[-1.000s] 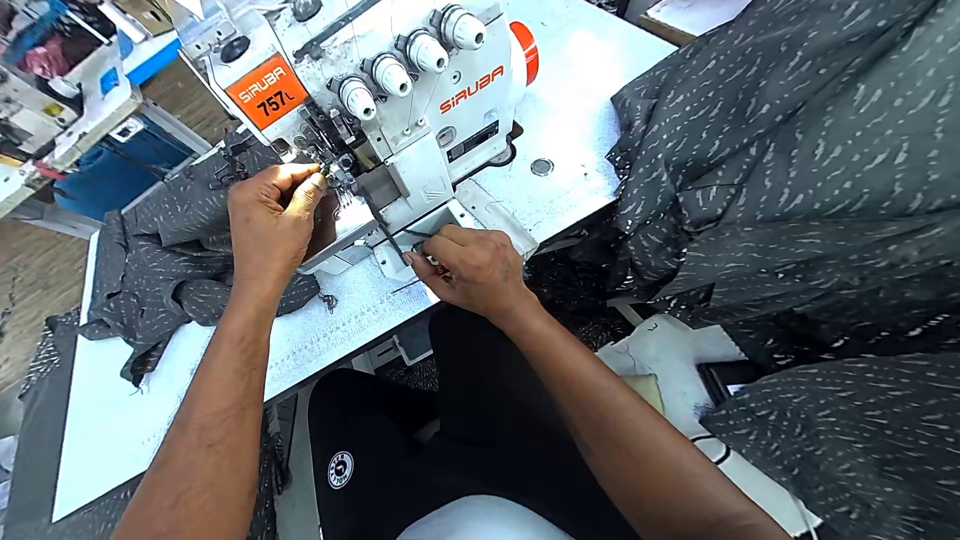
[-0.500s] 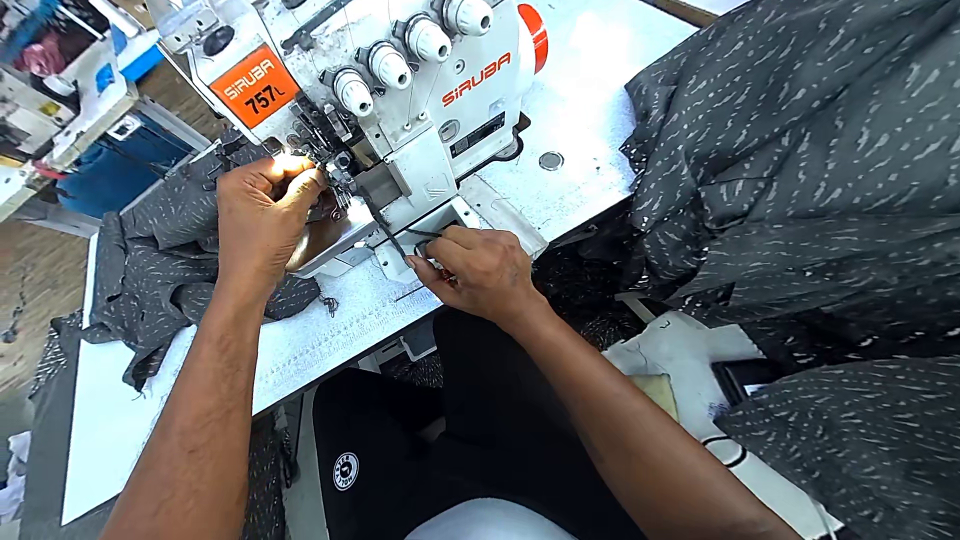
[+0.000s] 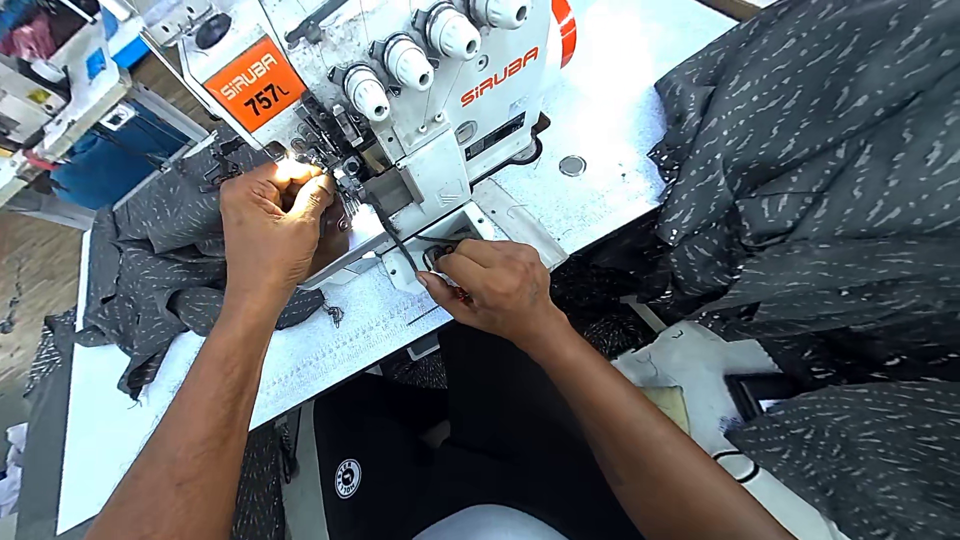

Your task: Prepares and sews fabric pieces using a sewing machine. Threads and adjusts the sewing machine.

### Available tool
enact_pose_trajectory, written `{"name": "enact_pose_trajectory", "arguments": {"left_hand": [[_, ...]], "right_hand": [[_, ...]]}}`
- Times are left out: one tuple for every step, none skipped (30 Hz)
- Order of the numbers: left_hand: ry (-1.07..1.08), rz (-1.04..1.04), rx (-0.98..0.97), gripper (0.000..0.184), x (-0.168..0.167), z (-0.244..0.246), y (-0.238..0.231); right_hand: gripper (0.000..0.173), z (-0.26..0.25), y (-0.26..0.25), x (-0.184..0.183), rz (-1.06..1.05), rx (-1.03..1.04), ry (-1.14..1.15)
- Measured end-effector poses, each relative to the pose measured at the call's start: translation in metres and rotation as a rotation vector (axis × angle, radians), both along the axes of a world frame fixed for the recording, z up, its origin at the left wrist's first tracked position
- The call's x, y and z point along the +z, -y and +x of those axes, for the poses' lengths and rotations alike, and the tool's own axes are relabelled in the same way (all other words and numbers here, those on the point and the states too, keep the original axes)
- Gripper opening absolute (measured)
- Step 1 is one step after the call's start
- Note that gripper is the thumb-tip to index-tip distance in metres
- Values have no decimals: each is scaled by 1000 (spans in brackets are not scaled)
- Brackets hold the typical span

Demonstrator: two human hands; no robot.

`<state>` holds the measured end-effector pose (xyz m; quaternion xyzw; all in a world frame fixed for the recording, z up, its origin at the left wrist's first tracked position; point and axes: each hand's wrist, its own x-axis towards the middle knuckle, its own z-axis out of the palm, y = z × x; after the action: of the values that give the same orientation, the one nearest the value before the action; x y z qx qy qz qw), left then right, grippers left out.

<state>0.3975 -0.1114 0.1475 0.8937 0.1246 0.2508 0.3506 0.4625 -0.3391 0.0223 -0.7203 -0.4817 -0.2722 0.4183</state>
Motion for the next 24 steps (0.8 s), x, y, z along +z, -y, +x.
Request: {"name": "enact_pose_trajectory", "arguments": {"left_hand": [[-9,2,-2,3,1,0,0],[-16,3,-2,3,2,-1,-1],[-24,4,1,4,2,-1,-1],[-30,7,1,4,2,-1,-1],[-36,10,0,4,3,-1,-1],[-44,12,-5,5,4,-1,-2],[-52,9,-13,4,5,-1,-2],[-62,-1,-20,4,7,-1,-3],[-72,-15,-25,4,8,-1,-3],[-80,-27,-32,3,9,-1,-3],[-86,-36,-39,2,10,-1,-4],[-87,-43,-42,2,10,-1,-5],[-89,-50,-44,2,10,-1,-5],[-85,-56,-46,2,10,0,-5],[-86,-61,-52,2,10,0,-6],[-91,-70,-66,2,11,0,-7],[-105,-80,-87,2,13,0,-10],[-123,-83,-102,2,14,0,-11],[-129,-68,-100,2,15,0,-11],[-116,-30,-77,3,13,-1,-9],[-92,26,-39,7,9,-2,-6],[-63,83,-6,11,5,-4,-3],[-41,119,13,14,2,-5,-1],[-38,131,21,16,1,-7,0]], "right_hand": [[33,0,0,0,-9,-1,2],[34,0,0,0,-15,2,2],[34,0,1,0,-19,8,2],[33,1,1,0,-23,15,2],[33,1,1,0,-24,20,2],[32,1,1,0,-24,23,0],[32,1,1,1,-24,25,-3],[32,1,1,1,-26,26,-4],[33,1,1,1,-30,24,-6],[33,1,1,1,-37,19,-8],[33,1,1,1,-43,14,-9],[34,0,1,1,-48,12,-12],[34,0,1,1,-51,11,-16],[34,1,0,1,-52,12,-15],[34,1,1,1,-52,15,-18],[34,0,0,0,-52,19,-22],[34,1,0,0,-53,22,-26],[34,1,0,0,-51,21,-28],[34,1,0,-1,-51,20,-29],[34,1,0,-1,-48,19,-31],[34,1,0,-1,-45,18,-33],[34,1,0,-2,-41,18,-35],[34,1,-1,-2,-36,17,-35],[34,1,-1,-1,-29,14,-35]]}}
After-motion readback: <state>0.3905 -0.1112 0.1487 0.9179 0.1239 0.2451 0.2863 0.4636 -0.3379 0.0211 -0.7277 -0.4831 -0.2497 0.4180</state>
